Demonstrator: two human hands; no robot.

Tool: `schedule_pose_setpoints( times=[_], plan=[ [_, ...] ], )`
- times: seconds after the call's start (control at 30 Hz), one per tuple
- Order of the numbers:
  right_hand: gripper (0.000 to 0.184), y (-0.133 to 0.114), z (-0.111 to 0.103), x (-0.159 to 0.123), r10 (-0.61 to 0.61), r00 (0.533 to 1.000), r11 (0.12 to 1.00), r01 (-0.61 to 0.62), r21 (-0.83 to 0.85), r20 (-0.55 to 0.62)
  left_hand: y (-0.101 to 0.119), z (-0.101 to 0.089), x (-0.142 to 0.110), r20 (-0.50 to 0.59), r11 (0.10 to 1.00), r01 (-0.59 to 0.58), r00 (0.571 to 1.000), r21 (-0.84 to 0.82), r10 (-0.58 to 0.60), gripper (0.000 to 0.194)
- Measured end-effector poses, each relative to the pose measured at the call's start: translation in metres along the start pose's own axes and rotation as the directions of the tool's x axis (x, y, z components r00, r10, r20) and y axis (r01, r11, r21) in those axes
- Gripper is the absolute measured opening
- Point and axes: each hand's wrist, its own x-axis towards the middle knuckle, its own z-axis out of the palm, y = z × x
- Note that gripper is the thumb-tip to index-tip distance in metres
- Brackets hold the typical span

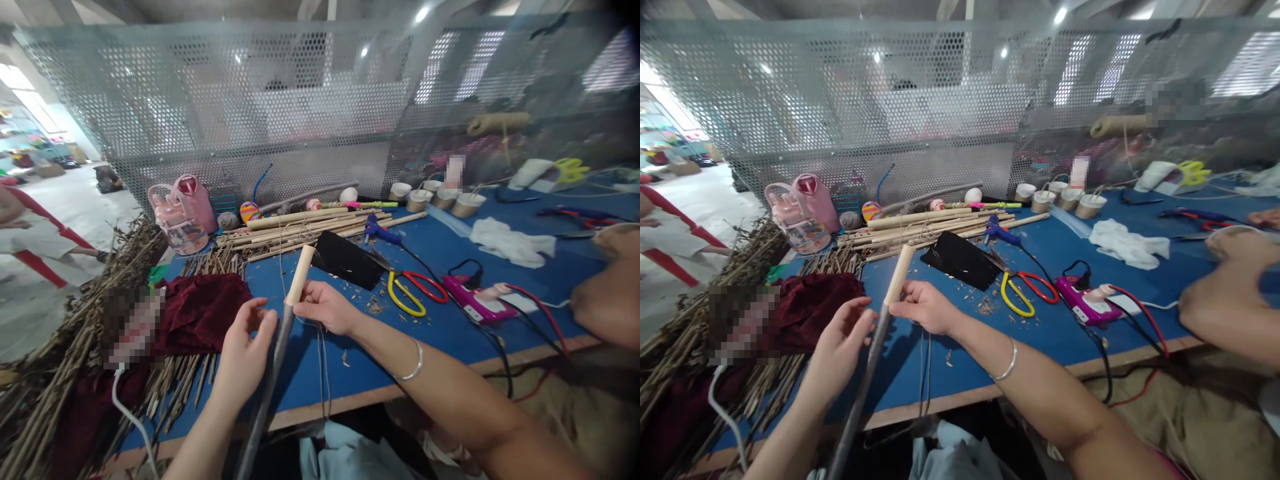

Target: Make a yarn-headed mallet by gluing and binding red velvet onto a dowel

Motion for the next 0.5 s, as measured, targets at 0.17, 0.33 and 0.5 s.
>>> schedule_pose_setpoints(
  times=[0.17, 0.33, 0.5],
  plan=[
    [0.041, 0.000, 0.003, -0.003, 0.016, 1.000, 0.993, -0.018, -0.116, -0.016, -0.005, 0.007, -0.036, 0.026, 0.991, -0.014, 1.000, 0.135, 0.010, 0.033],
    [0.044, -0.004, 0.000, -0.006, 0.015, 0.985, 1.000, -0.016, 0.003, 0.174, -0.019, 0.008, -0.023, 0.413, 0.927, 0.292, 0.893, -0.234, -0.177, 0.040],
    [0.039, -0.005, 0.000, -0.008, 0.020, 0.972, 0.998, -0.032, 0.049, 0.234, -0.018, 0.005, -0.018, 0.558, 0.873, 0.393, 0.810, -0.290, -0.180, 0.041]
  ],
)
